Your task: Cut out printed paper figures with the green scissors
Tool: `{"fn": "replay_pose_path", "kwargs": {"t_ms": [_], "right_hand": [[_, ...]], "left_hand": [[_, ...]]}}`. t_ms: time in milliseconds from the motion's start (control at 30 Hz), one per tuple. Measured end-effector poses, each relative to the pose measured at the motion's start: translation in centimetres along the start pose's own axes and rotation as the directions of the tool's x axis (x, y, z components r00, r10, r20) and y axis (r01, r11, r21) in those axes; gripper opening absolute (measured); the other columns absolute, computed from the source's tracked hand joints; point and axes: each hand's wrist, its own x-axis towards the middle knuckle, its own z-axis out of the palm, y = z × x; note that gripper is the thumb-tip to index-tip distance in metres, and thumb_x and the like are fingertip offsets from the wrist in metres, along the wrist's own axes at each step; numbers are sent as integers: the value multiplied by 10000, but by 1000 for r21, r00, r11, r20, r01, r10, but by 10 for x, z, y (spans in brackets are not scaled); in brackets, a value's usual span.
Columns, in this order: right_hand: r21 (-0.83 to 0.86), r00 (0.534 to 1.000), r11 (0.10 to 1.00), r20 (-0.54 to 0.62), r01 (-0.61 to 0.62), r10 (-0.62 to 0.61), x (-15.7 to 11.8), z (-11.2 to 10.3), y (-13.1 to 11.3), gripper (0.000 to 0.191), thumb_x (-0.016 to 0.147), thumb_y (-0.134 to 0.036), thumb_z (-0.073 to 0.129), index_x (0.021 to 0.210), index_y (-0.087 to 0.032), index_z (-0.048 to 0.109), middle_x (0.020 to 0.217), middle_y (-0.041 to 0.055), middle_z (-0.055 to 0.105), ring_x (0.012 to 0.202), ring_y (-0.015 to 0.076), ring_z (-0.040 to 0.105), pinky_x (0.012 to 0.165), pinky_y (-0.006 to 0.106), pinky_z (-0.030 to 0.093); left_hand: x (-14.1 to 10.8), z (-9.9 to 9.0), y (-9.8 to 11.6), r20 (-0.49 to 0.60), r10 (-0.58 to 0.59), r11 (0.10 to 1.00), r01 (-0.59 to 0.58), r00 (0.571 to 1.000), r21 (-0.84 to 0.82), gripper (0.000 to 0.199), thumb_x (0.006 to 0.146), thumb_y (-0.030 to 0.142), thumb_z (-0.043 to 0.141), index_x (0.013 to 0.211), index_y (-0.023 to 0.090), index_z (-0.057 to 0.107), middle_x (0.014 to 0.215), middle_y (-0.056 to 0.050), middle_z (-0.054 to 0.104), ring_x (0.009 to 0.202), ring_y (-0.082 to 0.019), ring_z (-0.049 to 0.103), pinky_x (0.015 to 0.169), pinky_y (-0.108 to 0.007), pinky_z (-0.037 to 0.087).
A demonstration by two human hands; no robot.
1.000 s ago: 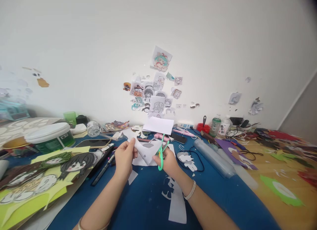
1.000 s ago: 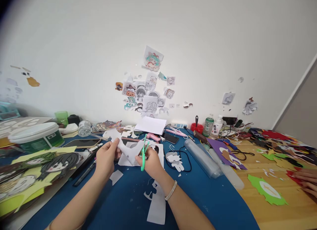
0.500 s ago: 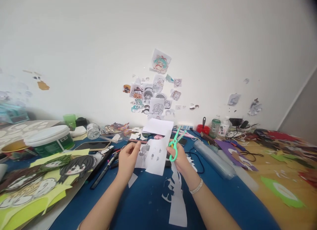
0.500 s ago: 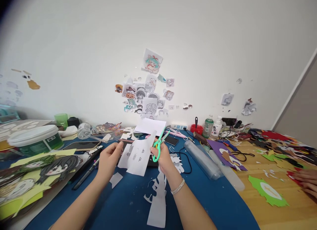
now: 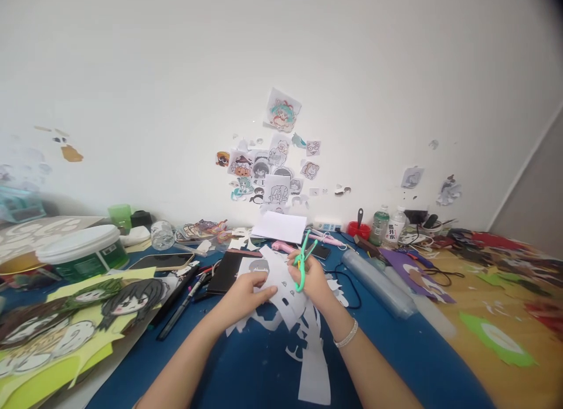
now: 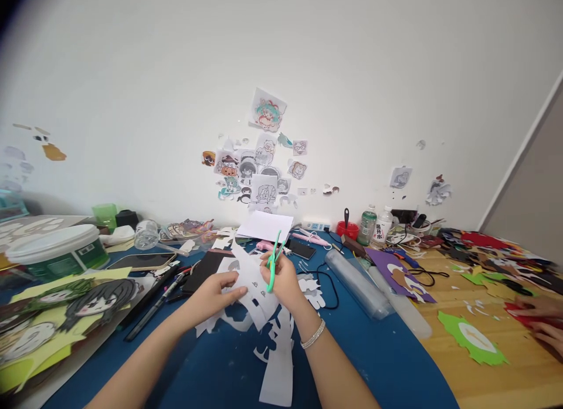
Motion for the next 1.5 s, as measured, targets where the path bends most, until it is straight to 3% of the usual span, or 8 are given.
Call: {"fn": "replay_pose_path", "kwargs": {"t_ms": [167, 233, 300, 367, 500, 933, 1233, 1500], "right_hand": [[-188, 978, 974, -140, 126, -153, -2, -5, -4, 202, 695, -242, 566, 886, -178, 550, 802, 33, 561, 693, 156, 517, 660, 288, 429], [-211, 989, 970, 111, 122, -100, -4, -10, -8, 208, 713, -269, 574, 897, -173, 574, 724, 10, 550, 624, 135, 491, 600, 258, 415], [-283, 887, 954, 459, 97, 46, -6, -15, -12, 218, 696, -314, 619, 850, -161, 616, 616, -18, 513, 539, 108, 439, 525, 225, 376], [-389, 776, 914, 610, 115, 162, -6, -18, -13, 236, 662, -350, 661, 779, -146, 642, 545, -38, 457, 488, 85, 377, 477, 206, 327], [-402, 783, 913, 589, 73, 197, -5, -20, -15, 229, 699, -337, 629, 810, -137, 643, 598, -25, 491, 519, 82, 396, 495, 195, 336], [-407, 632, 911, 689, -67, 355, -4, -28, -18, 144, 715, -272, 597, 743, -133, 622, 542, -24, 507, 492, 91, 467, 486, 195, 385], [-375, 657, 921, 670, -104, 347, -6, -19, -13, 196, 738, -322, 592, 778, -133, 622, 549, -21, 520, 502, 101, 483, 503, 208, 405], [-246, 623, 948, 715, -201, 318, -7, -17, -14, 397, 763, -487, 554, 870, -110, 615, 556, -16, 508, 516, 98, 477, 532, 219, 406]], "left_hand": [[3, 1, -11, -166, -66, 997, 60, 984, -46, 222, 788, 383, 429, 740, 186, 518, 616, 30, 545, 566, -142, 536, 576, -242, 386], [3, -3, -13, -287, -87, 996, 92, 954, 4, 228, 794, 389, 423, 755, 186, 520, 561, 33, 536, 552, -147, 513, 556, -239, 365], [3, -9, -13, -337, -85, 996, 90, 938, 0, 243, 796, 398, 418, 774, 185, 531, 545, 34, 533, 554, -149, 504, 554, -236, 362], [3, -13, -11, -342, -66, 998, 56, 937, -39, 247, 796, 395, 420, 801, 183, 545, 564, 34, 537, 572, -147, 512, 577, -237, 375], [2, -15, -11, -377, -49, 996, 18, 925, -86, 228, 784, 383, 442, 798, 184, 553, 537, 46, 490, 554, -141, 501, 553, -229, 367], [2, -13, -15, -422, -15, 996, 50, 906, 71, 256, 814, 372, 412, 906, 181, 555, 696, 11, 604, 546, -125, 517, 558, -229, 388], [2, 1, -14, -316, -49, 990, 88, 947, 108, 399, 806, 383, 413, 1139, 170, 462, 732, -45, 668, 857, -235, 624, 741, -312, 448], [-1, 4, -4, -372, 61, 870, 133, 926, 474, 384, 847, 320, 336, 1177, 160, 451, 809, -107, 664, 785, -259, 627, 655, -315, 440]]}}
